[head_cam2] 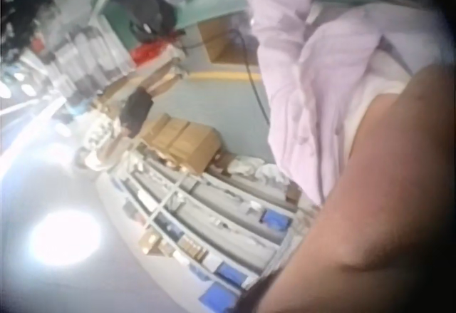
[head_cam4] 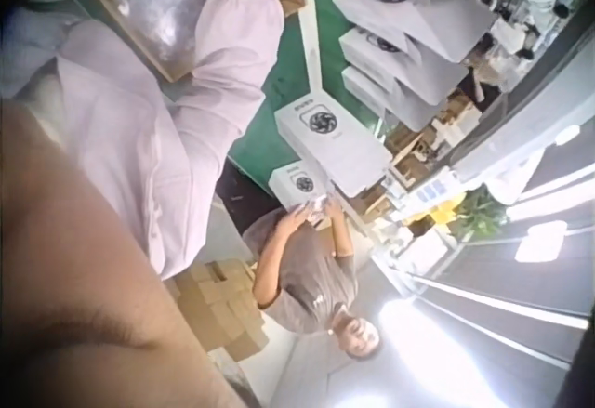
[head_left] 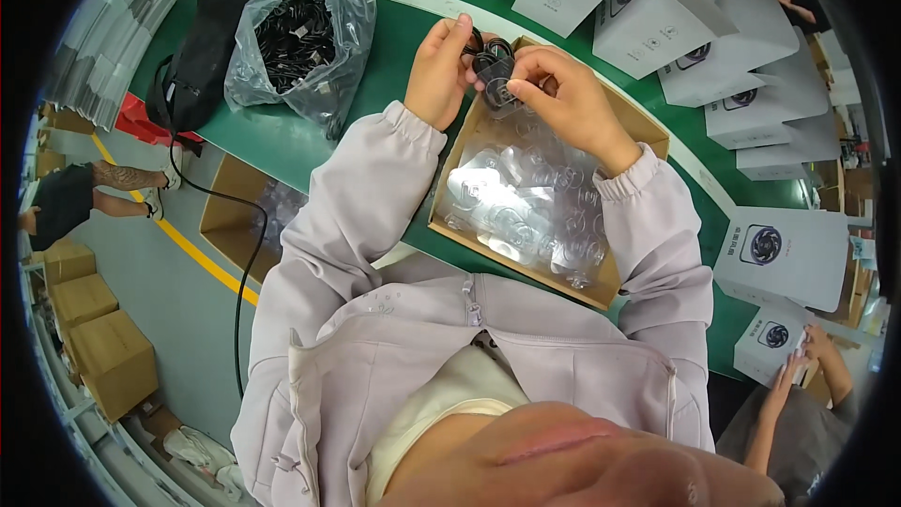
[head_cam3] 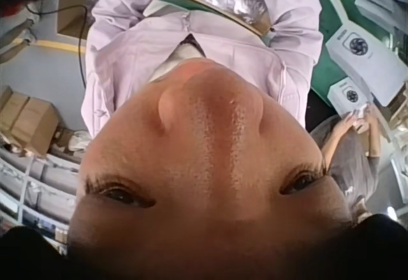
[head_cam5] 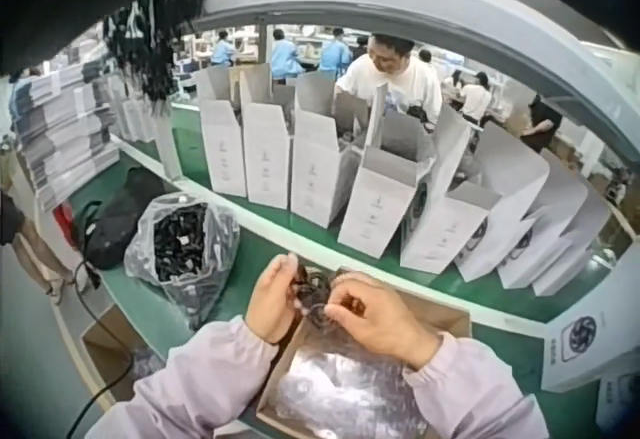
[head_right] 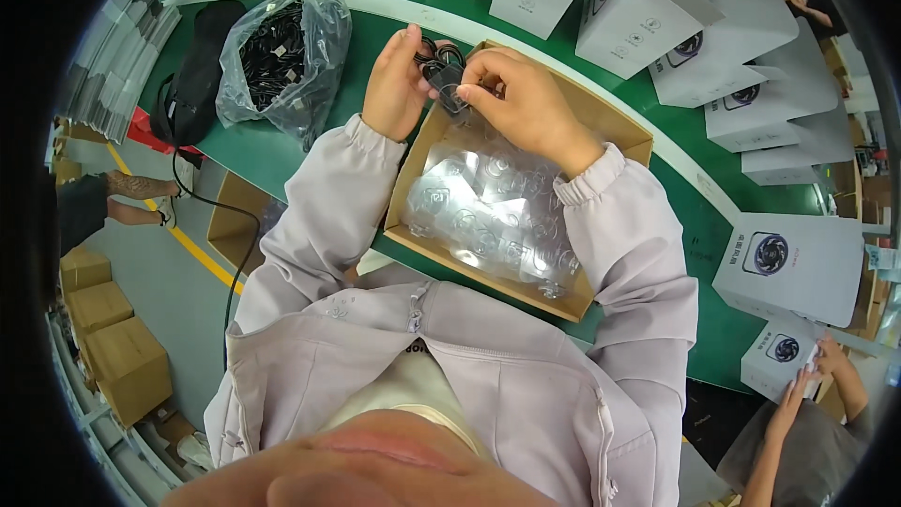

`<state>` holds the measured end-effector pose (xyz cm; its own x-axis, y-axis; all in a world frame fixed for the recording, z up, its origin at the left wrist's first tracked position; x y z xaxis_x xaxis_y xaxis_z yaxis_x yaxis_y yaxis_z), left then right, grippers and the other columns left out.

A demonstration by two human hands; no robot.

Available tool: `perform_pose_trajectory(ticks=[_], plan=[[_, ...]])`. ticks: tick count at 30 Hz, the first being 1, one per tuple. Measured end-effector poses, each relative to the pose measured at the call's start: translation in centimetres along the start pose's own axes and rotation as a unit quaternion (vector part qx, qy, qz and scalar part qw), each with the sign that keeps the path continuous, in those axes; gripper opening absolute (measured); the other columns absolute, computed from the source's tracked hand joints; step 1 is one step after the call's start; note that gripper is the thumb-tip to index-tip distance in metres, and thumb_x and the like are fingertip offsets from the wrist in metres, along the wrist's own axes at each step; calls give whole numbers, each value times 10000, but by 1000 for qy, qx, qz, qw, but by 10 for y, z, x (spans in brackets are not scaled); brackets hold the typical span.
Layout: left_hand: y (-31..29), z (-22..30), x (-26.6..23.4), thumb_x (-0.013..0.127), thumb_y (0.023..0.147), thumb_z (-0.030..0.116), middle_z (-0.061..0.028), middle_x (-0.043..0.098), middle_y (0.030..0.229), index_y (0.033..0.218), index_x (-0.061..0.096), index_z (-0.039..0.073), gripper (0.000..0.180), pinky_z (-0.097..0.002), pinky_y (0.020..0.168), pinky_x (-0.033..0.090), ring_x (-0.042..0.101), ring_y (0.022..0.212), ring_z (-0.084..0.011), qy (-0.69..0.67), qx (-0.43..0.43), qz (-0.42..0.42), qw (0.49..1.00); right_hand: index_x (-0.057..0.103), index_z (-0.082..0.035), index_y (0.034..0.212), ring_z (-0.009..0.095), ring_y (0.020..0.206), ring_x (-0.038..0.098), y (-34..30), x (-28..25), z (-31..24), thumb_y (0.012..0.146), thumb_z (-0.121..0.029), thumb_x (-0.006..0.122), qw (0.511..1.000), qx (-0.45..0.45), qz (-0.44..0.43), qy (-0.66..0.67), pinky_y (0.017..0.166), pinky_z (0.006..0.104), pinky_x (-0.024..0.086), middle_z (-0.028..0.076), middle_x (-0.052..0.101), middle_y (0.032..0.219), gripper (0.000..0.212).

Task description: The person packs cables and plastic mounts into product boxes by hand, dumps a bag of cables onto the workbench, and continues packaging the cables and mounts.

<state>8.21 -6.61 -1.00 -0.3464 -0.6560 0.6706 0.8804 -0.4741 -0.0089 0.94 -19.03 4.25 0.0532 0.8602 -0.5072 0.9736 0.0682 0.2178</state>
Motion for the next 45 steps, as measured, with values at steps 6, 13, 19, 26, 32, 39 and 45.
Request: perform_pose_trajectory(ticks=[6, 13, 19, 26, 32, 39, 45], plan=[[1, -3, -4, 565, 867, 190, -50, 594, 869, 931, 476, 76, 158, -219, 533, 388, 489, 622, -89, 72, 1, -51, 996, 555, -35, 830, 55, 685, 491, 0, 5, 19, 818, -125, 614, 991, 84, -14, 107, 619, 207, 405, -13, 548, 776, 108], [-1, 4, 0, 650, 763, 44, -58, 593, 896, 1012, 435, 73, 331, -208, 557, 428, 531, 696, -96, 139, -25, -159, 977, 530, -73, 877, 59, 738, 506, 3, 3, 24, 857, -144, 579, 926, 141, 78, 342, 672, 197, 406, -22, 555, 807, 88], [3, 7, -1, 656, 750, 14, -56, 585, 917, 1027, 417, 78, 372, -203, 549, 421, 543, 723, -92, 124, -9, -184, 975, 500, -66, 910, 100, 772, 536, 13, -14, 43, 882, -147, 534, 909, 141, 143, 365, 675, 236, 442, 20, 564, 860, 93], [21, -10, -34, 618, 808, 71, -47, 584, 862, 927, 468, 83, 192, -219, 540, 413, 500, 622, -76, -207, -63, -49, 975, 427, -26, 940, 171, 774, 608, 30, -10, 8, 889, -87, 496, 944, 112, 122, 286, 654, 285, 533, 93, 559, 899, 106], [36, 0, -68, 620, 806, 57, -36, 573, 841, 899, 460, 96, 190, -231, 559, 424, 503, 640, -84, -225, 21, 60, 972, 532, -32, 864, 256, 679, 589, 119, -76, -99, 815, -150, 582, 845, -257, 332, -331, 618, 350, 460, 114, 602, 760, 137], [49, -3, -77, 650, 779, 49, -32, 559, 826, 931, 397, 110, 302, -244, 567, 430, 492, 625, -96, -213, 7, 87, 973, 491, -69, 882, 361, 760, 573, 204, -87, -55, 819, -177, 549, 836, -140, 238, -473, 650, 430, 440, 153, 597, 811, 137], [60, -2, -85, 624, 808, 68, -24, 575, 859, 901, 466, 109, 187, -229, 583, 429, 495, 637, -81, -215, 17, 96, 972, 464, -65, 888, 357, 759, 578, 167, -43, -50, 837, -163, 516, 885, -185, 156, -397, 649, 426, 445, 160, 599, 783, 122]])
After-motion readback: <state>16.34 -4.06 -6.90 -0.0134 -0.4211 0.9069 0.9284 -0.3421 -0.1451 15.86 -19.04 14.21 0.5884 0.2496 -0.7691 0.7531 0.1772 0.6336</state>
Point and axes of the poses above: each hand's wrist, its own y-axis towards the middle knuckle, its own x-axis out of the palm, z = x × y, the point moved 5 cm from there along y, towards the middle knuckle
